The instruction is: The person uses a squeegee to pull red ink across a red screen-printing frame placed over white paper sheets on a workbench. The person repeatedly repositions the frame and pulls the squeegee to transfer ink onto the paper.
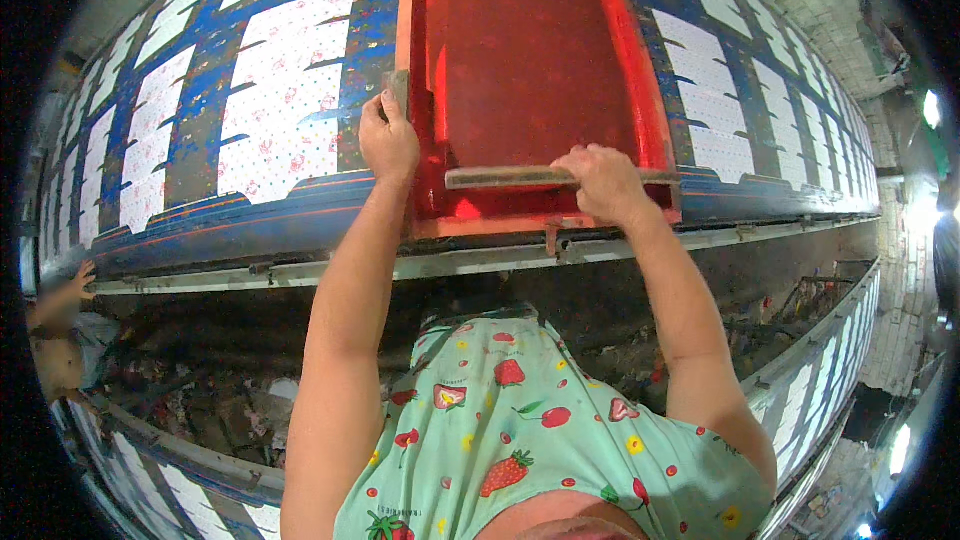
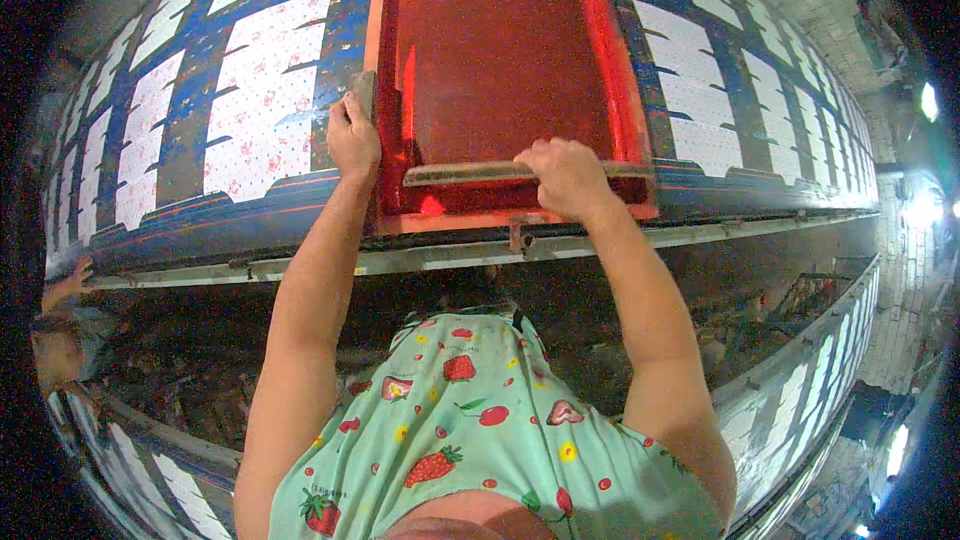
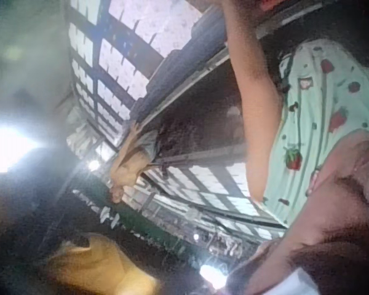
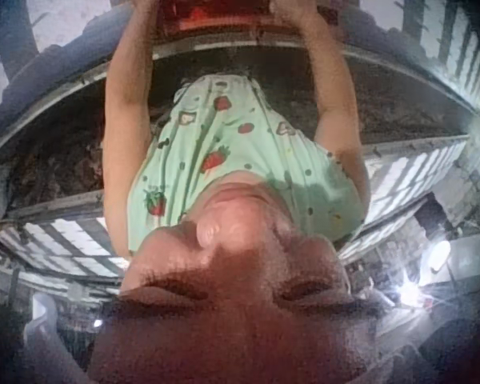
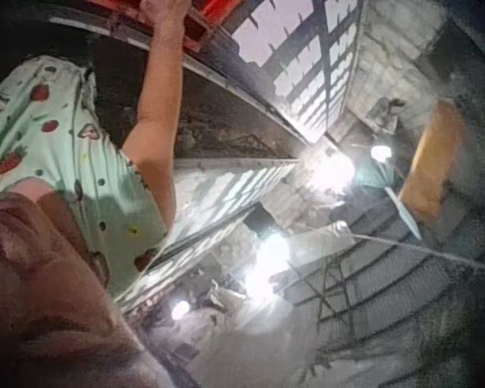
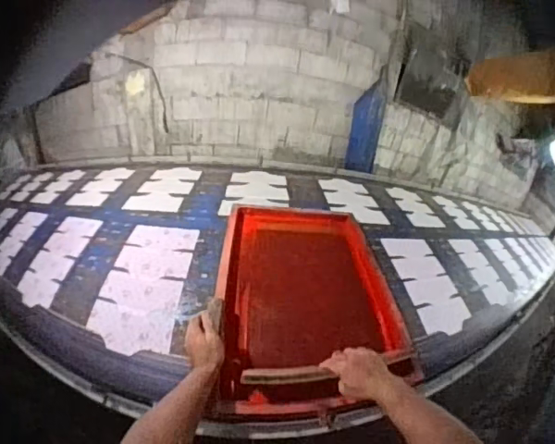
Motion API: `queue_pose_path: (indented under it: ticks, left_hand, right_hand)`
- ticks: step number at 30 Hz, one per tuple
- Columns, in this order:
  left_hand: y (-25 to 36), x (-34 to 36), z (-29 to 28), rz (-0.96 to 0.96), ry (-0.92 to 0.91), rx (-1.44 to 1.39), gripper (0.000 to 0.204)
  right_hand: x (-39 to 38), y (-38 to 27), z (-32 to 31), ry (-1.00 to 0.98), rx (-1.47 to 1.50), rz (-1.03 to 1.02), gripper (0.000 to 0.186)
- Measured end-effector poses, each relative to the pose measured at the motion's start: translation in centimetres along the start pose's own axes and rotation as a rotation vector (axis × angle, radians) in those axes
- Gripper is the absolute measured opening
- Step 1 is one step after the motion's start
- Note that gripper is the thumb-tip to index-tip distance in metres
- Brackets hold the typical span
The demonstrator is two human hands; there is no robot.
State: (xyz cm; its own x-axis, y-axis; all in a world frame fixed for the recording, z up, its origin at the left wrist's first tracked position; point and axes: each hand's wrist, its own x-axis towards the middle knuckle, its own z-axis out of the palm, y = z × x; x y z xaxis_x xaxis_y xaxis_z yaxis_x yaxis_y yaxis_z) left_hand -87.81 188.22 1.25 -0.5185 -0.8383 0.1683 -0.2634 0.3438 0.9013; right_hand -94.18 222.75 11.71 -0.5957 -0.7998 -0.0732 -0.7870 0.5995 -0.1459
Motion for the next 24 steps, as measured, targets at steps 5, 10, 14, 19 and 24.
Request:
queue_pose_path:
  ticks: [5,10,14,19,24]
  left_hand:
    - [-0.1,0.1,0.3,0.029,0.034,0.031,0.056]
    - [-0.2,0.5,0.3,0.041,0.035,0.043,0.057]
    - [-0.8,0.4,0.3,-0.022,0.065,0.037,0.054]
    - [-2.2,1.1,0.4,0.046,0.039,0.112,0.063]
    - [-2.7,2.1,0.0,0.027,-0.038,0.309,0.078]
  right_hand:
    - [-2.3,-1.8,0.5,0.065,-0.021,-0.005,0.048]
    - [-0.6,0.1,-2.3,0.037,0.054,-0.045,0.037]
    - [-3.3,-0.5,-2.0,0.051,0.028,-0.045,0.039]
    - [-7.0,-1.1,0.9,0.102,0.121,-0.142,0.040]
    - [-11.7,6.4,-0.4,0.445,0.451,-0.253,0.034]
